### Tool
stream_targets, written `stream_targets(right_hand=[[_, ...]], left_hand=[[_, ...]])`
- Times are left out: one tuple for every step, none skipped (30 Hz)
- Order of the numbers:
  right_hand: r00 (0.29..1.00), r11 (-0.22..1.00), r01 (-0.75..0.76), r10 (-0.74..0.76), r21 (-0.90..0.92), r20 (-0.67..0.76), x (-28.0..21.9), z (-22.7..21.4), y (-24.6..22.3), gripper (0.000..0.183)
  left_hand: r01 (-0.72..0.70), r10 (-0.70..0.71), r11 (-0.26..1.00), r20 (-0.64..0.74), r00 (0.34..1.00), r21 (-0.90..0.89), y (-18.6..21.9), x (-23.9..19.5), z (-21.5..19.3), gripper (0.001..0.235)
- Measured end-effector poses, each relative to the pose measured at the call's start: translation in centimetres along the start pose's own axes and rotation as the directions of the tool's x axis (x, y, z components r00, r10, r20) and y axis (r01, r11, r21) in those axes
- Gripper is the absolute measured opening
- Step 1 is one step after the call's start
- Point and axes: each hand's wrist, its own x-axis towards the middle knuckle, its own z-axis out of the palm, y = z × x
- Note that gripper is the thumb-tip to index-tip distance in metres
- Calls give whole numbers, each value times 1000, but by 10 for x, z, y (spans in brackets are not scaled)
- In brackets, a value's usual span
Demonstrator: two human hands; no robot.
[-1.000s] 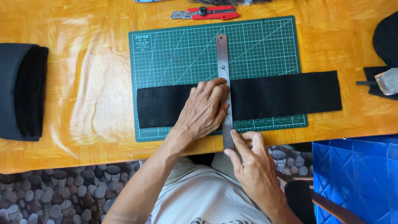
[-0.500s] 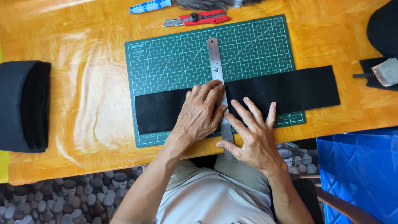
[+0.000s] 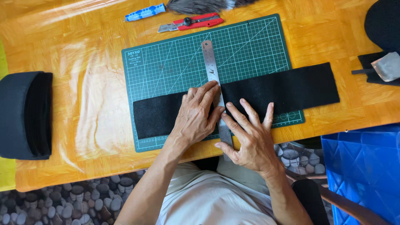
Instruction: The person places a metal ruler on a black fabric strip laid on a green cutting mat. They use a red utility knife to cut the fabric along the ruler's edge, making multiple passes to complete the cut.
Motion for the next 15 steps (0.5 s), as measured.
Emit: stream_targets(right_hand=[[1000,1000,-4,4,3,-1,0,0,0,66],[1000,1000,0,0,7,-5,-1,0,0,66],[1000,1000,6,-6,9,-11,-1,1,1,66],[1000,1000,4,-4,10,-14,-1,0,1,66],[1000,1000,9,-9,6,-7,-1,0,1,71],[1000,1000,13,-13,3,-1,-2,-1,1,76],[1000,1000,11,-11,2,-3,-3,-2,1,76],[999,1000,26,-26,11,21,-3,-4,2,88],[998,999,40,-41,21,46,-4,-6,2,99],[998,999,38,-39,21,45,-6,-9,3,99],[994,997,63,-66,38,90,-7,-11,4,107],[986,995,86,-93,56,135,-9,-14,5,117],[987,995,86,-92,56,132,-12,-14,7,117],[980,992,105,-114,63,162,-15,-14,9,119],[971,990,123,-136,73,195,-19,-14,9,121]], left_hand=[[-2,2,1000,4,1000,1,0,0,1,47],[-4,4,1000,-6,1000,5,-1,-1,1,47],[-7,7,1000,-18,1000,9,-1,0,2,47],[-10,10,1000,-16,1000,11,-1,0,2,47],[-11,11,1000,-16,1000,8,-1,0,2,47],[-12,13,1000,-15,1000,4,-1,0,2,47],[-15,15,1000,-14,1000,5,-1,-1,3,47],[-14,14,1000,-18,1000,10,-1,-1,3,48],[-11,11,1000,-21,1000,15,-1,-2,4,48],[-12,13,1000,-19,1000,15,-1,-2,4,48],[-15,16,1000,-20,1000,16,-1,-2,5,49],[-18,19,1000,-22,1000,18,-2,-2,5,49],[-20,21,1000,-21,1000,20,-2,-1,5,49],[-23,24,999,-24,999,23,-2,0,5,50],[-23,23,999,-25,999,24,-2,-1,6,50]])
